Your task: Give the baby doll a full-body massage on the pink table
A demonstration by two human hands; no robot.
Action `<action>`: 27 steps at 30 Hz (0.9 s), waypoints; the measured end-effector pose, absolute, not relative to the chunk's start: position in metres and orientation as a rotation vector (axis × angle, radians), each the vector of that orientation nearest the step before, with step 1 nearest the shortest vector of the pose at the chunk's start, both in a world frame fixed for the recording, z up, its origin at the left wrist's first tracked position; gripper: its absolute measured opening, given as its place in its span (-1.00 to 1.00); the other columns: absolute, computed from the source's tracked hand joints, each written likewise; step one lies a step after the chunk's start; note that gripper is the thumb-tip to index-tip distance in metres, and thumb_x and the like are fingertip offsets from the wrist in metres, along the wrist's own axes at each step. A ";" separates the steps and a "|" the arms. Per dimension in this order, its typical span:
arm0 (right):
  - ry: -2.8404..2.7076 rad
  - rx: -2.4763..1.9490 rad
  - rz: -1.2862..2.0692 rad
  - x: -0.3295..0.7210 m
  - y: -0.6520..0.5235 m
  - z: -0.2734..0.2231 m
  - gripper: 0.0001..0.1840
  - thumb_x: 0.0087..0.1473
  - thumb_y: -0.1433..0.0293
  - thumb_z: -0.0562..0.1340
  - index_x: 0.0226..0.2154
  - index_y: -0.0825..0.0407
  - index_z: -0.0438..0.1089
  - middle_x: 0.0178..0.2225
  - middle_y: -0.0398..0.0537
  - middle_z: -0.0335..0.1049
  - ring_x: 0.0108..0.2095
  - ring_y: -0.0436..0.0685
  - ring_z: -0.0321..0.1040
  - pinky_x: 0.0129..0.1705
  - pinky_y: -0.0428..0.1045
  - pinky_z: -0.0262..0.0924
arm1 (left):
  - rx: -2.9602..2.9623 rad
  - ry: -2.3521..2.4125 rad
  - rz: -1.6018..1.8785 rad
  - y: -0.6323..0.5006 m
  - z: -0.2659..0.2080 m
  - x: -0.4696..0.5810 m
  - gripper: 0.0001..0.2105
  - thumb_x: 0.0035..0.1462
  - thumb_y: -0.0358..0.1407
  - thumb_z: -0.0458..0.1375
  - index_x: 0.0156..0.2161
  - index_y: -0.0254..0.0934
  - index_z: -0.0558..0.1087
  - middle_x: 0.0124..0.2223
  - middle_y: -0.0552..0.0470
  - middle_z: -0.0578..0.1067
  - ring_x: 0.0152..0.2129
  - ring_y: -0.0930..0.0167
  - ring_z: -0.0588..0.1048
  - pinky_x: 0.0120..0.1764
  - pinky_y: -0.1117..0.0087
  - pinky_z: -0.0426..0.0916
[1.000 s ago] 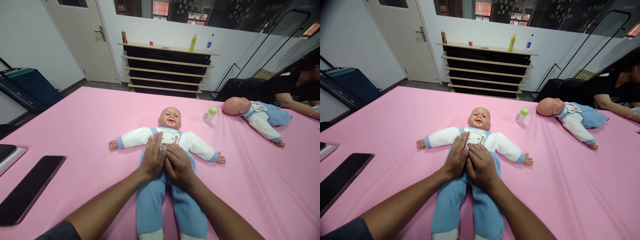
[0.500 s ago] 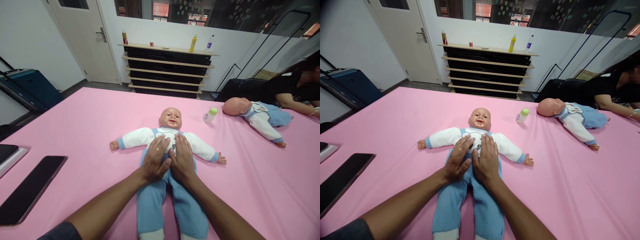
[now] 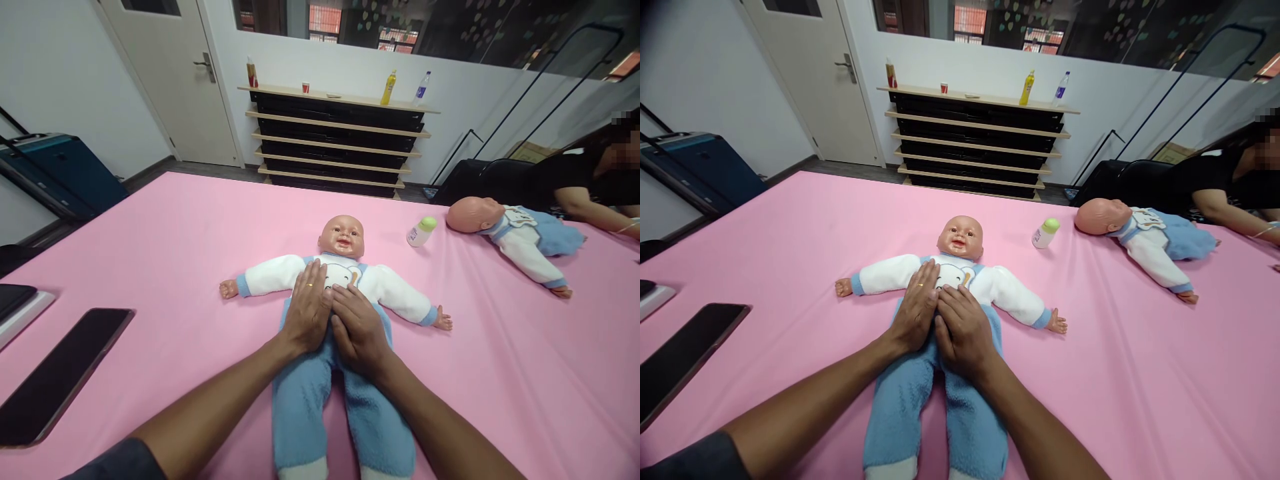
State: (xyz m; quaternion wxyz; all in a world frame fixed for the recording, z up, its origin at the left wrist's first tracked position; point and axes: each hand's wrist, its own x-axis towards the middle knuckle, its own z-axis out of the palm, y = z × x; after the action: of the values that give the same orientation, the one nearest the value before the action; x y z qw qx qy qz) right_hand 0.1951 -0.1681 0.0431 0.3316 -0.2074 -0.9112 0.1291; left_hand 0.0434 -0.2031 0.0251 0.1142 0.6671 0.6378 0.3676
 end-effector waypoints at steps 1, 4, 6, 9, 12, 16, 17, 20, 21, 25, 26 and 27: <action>-2.433 -0.582 0.339 0.194 -0.167 0.045 -0.46 0.19 0.44 0.05 0.22 0.00 0.15 0.16 0.01 0.30 0.24 0.18 0.13 0.30 0.28 -0.04 | 1.941 1.878 1.111 -0.203 0.023 0.043 -0.46 0.37 -0.19 -0.33 0.37 -0.37 -0.13 0.41 -0.20 -0.13 0.35 0.30 -0.23 0.31 -0.01 -0.21; -2.487 -0.790 0.305 0.188 -0.165 0.046 -0.45 0.22 0.37 0.03 0.24 0.05 0.13 0.27 0.05 0.11 0.31 0.24 -0.05 0.32 0.31 -0.15 | 1.957 1.885 1.156 -0.205 0.024 0.043 -0.43 0.36 -0.15 -0.28 0.38 -0.36 -0.17 0.41 -0.22 -0.18 0.35 0.27 -0.26 0.31 -0.03 -0.24; -2.470 -0.910 0.285 0.185 -0.163 0.045 -0.42 0.22 0.31 0.03 0.27 0.05 0.08 0.32 0.05 0.00 0.35 0.27 -0.18 0.33 0.33 -0.21 | 2.021 1.858 1.155 -0.208 0.027 0.043 -0.41 0.34 -0.12 -0.25 0.38 -0.33 -0.19 0.42 -0.20 -0.18 0.35 0.24 -0.26 0.30 -0.04 -0.28; -2.430 -1.054 0.282 0.183 -0.161 0.042 -0.37 0.23 0.27 0.02 0.31 0.03 -0.01 0.35 0.02 -0.10 0.37 0.27 -0.27 0.33 0.34 -0.26 | 2.127 1.778 1.159 -0.212 0.031 0.043 -0.41 0.33 -0.13 -0.22 0.38 -0.30 -0.17 0.41 -0.16 -0.13 0.35 0.23 -0.23 0.30 -0.04 -0.28; -2.377 -1.175 0.287 0.183 -0.161 0.038 -0.35 0.24 0.26 0.00 0.33 0.07 -0.07 0.37 0.04 -0.16 0.37 0.26 -0.30 0.34 0.33 -0.30 | 2.200 1.684 1.175 -0.215 0.033 0.042 -0.40 0.30 -0.15 -0.15 0.37 -0.29 -0.14 0.40 -0.15 -0.04 0.35 0.23 -0.14 0.30 -0.02 -0.22; -2.270 -1.303 0.323 0.185 -0.158 0.033 -0.32 0.25 0.27 -0.04 0.33 0.21 -0.12 0.37 0.15 -0.21 0.38 0.27 -0.32 0.35 0.32 -0.31 | 2.263 1.542 1.202 -0.216 0.036 0.040 -0.37 0.26 -0.17 -0.07 0.37 -0.26 -0.12 0.33 -0.16 0.15 0.31 0.24 0.03 0.30 0.00 -0.17; -2.240 -1.323 0.341 0.185 -0.158 0.031 -0.33 0.26 0.27 -0.05 0.33 0.22 -0.13 0.37 0.17 -0.21 0.38 0.28 -0.32 0.35 0.32 -0.30 | 2.281 1.511 1.187 -0.216 0.037 0.040 -0.37 0.26 -0.16 -0.07 0.37 -0.26 -0.11 0.31 -0.15 0.20 0.31 0.24 0.05 0.30 -0.01 -0.19; -2.113 -1.362 0.397 0.188 -0.156 0.025 -0.32 0.26 0.29 -0.06 0.33 0.25 -0.16 0.36 0.24 -0.23 0.37 0.30 -0.32 0.33 0.35 -0.24 | 2.322 1.478 1.088 -0.215 0.041 0.040 -0.39 0.26 -0.13 -0.07 0.35 -0.26 -0.04 0.29 -0.11 0.25 0.31 0.24 0.04 0.31 -0.02 -0.26; -2.065 -1.358 0.402 0.189 -0.156 0.024 -0.31 0.25 0.29 -0.05 0.33 0.26 -0.18 0.36 0.26 -0.23 0.37 0.31 -0.32 0.32 0.36 -0.22 | 2.312 1.509 1.043 -0.214 0.042 0.041 -0.40 0.26 -0.12 -0.08 0.35 -0.26 -0.01 0.30 -0.09 0.23 0.31 0.24 0.02 0.31 -0.02 -0.28; -1.939 -1.181 0.315 0.193 -0.161 0.024 -0.31 0.21 0.32 0.03 0.31 0.21 -0.13 0.35 0.26 -0.17 0.36 0.32 -0.26 0.30 0.38 -0.15 | 2.131 1.764 0.919 -0.207 0.042 0.045 -0.47 0.33 -0.13 -0.18 0.34 -0.24 0.02 0.37 -0.04 0.08 0.35 0.26 -0.12 0.31 -0.01 -0.33; -1.943 -1.094 0.290 0.195 -0.163 0.026 -0.35 0.19 0.33 0.06 0.29 0.19 -0.04 0.33 0.24 -0.09 0.35 0.31 -0.19 0.30 0.36 -0.12 | 2.086 1.810 0.911 -0.205 0.040 0.046 -0.47 0.35 -0.13 -0.21 0.35 -0.24 0.01 0.38 -0.03 0.03 0.35 0.27 -0.15 0.31 -0.01 -0.33; -1.964 -0.991 0.277 0.196 -0.165 0.028 -0.40 0.18 0.36 0.08 0.25 0.15 0.06 0.29 0.21 0.03 0.32 0.29 -0.10 0.29 0.34 -0.08 | 2.054 1.837 0.910 -0.204 0.038 0.046 -0.48 0.35 -0.14 -0.24 0.36 -0.23 -0.01 0.40 -0.03 -0.02 0.35 0.28 -0.17 0.31 -0.01 -0.32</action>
State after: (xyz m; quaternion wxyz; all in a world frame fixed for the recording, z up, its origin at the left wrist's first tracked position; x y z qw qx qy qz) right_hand 0.1956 -0.1648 0.0278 0.4459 -0.4000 -0.7929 0.1117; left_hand 0.0459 -0.2038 0.0384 0.1195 0.7027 0.6285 0.3113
